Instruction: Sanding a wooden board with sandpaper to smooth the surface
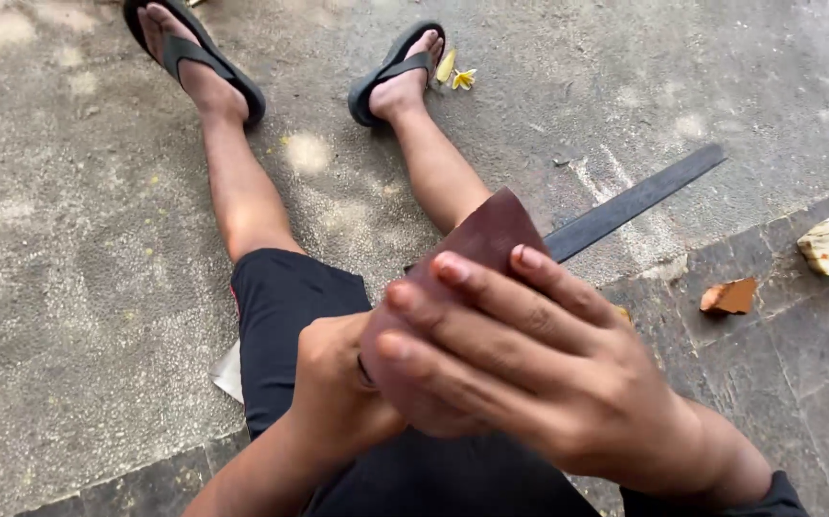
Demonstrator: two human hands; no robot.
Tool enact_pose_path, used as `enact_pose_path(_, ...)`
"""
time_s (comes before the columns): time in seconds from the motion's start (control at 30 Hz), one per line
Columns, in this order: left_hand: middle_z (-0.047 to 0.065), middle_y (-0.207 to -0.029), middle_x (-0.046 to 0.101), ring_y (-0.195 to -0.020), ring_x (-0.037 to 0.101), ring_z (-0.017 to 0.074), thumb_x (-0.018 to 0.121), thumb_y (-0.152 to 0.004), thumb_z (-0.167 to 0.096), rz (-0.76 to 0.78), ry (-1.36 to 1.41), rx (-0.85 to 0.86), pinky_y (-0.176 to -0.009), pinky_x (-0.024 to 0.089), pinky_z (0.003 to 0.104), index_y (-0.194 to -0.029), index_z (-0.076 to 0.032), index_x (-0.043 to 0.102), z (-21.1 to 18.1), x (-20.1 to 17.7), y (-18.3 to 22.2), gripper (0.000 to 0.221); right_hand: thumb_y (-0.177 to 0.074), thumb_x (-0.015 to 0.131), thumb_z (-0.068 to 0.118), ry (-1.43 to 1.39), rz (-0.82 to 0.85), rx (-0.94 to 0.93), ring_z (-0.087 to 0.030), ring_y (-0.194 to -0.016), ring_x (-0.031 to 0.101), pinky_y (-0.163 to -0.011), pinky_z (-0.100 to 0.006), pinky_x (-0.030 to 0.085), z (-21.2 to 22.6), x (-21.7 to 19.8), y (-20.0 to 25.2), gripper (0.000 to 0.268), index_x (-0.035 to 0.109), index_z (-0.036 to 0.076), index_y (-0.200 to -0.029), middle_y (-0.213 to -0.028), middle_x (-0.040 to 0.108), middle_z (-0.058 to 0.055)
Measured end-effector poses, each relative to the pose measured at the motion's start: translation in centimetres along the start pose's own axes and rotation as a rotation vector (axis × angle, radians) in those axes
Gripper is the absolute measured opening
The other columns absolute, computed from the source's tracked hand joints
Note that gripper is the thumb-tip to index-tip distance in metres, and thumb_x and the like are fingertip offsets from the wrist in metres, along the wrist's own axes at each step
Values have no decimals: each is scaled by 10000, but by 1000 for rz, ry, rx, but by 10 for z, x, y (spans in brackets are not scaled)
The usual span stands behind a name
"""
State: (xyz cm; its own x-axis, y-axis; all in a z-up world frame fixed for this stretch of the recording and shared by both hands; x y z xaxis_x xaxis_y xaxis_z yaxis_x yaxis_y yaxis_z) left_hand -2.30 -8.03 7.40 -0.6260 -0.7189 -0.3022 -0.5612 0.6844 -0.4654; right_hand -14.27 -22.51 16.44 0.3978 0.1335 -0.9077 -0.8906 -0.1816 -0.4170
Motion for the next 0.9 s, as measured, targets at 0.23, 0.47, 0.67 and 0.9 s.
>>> enact_pose_path(0.23, 92, -955, 818, -688, 804, 172, 825, -785, -66, 9, 123, -51, -586, 598, 263, -1113, -46, 717, -17, -4, -11, 346, -874, 758, 29, 62, -83, 234, -409, -1366, 600, -1237, -520, 422, -25, -13, -2, 394, 711, -66, -1253, -1372, 671, -266)
enact_pose_path(0.47, 88, -1005, 809, -716, 801, 190, 821, -785, -71, 73, 130, -2, -601, 594, 279, -1149, -54, 704, -19, -2, -16, 383, -859, 712, 310, -15, -99, 158, -421, -1305, 649, -1209, -569, 490, -16, -16, -4, 419, 728, 19, -1161, -1294, 714, -228)
enact_pose_path(0.67, 101, -920, 784, -665, 764, 250, 797, -779, -36, 14, 128, 58, -567, 565, 332, -1090, -59, 657, -29, 6, -20, 342, -865, 823, 100, 136, -81, 150, -410, -1268, 697, -1143, -566, 503, -1, -29, -8, 204, 816, 79, -1068, -1247, 764, -189)
enact_pose_path(0.9, 147, -830, 757, -589, 710, 312, 754, -758, -66, 170, -162, 87, -504, 517, 399, -1094, 13, 626, -69, -36, -43, 368, -1046, 824, -80, 54, -215, 189, -540, -1373, 673, -1301, -632, 446, 4, -20, 1, 140, 744, -92, -1160, -1326, 726, -349)
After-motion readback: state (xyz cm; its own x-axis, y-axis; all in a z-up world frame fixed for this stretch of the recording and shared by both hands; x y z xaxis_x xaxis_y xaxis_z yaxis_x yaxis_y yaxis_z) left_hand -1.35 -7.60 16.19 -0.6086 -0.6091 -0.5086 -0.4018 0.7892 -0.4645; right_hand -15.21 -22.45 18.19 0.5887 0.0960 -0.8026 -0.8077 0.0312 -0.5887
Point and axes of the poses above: each hand's wrist, its own y-axis away from the middle knuckle, its own x-axis out of the palm, z = x × y, the point moved 1 cm from there along -y, towards the middle knuckle
